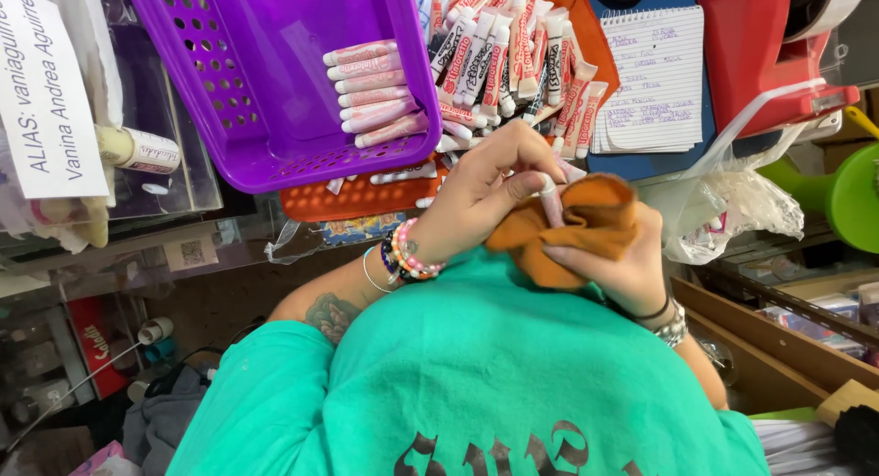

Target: The person wipes the surface of small white markers with an orange cloth and places them into a purple basket. The person handles markers one at a time, wiping each before stacking them in the basket.

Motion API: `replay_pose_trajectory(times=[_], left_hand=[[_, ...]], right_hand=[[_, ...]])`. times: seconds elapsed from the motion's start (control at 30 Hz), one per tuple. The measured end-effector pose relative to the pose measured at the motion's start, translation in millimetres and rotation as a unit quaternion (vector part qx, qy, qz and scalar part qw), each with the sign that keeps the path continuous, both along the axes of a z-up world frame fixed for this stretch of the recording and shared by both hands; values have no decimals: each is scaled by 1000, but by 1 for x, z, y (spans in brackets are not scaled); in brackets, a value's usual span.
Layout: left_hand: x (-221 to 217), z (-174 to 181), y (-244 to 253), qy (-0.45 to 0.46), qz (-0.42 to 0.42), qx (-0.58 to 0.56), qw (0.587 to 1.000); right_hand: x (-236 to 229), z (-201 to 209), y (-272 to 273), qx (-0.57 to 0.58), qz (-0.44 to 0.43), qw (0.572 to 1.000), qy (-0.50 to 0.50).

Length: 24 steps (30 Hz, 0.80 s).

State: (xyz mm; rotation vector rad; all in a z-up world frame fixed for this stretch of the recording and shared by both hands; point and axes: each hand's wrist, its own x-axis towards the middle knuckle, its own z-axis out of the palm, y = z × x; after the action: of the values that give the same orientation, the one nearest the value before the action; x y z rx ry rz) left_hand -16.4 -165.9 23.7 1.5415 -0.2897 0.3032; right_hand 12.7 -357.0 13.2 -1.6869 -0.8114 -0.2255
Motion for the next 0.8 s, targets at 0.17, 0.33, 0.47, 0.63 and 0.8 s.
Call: replay_pose_trajectory(times=[0.17, 0.33, 0.47, 0.63, 0.8], left_hand=[[1, -4, 4, 7, 17, -20, 1000], [-1, -9, 8, 30, 61, -32, 997], [3, -14, 7, 26, 54, -67, 996], [-5, -2, 3, 34, 24, -148, 988], [-20, 14, 21, -32, 100, -5, 994]], right_hand=[[15, -5, -13, -34, 93, 986, 135], [3, 51, 23, -69, 38, 996, -31], [19, -24, -17, 24, 123, 921, 369], [16, 18, 17, 254, 225, 759, 555], [29, -4, 17, 211, 309, 766, 522]])
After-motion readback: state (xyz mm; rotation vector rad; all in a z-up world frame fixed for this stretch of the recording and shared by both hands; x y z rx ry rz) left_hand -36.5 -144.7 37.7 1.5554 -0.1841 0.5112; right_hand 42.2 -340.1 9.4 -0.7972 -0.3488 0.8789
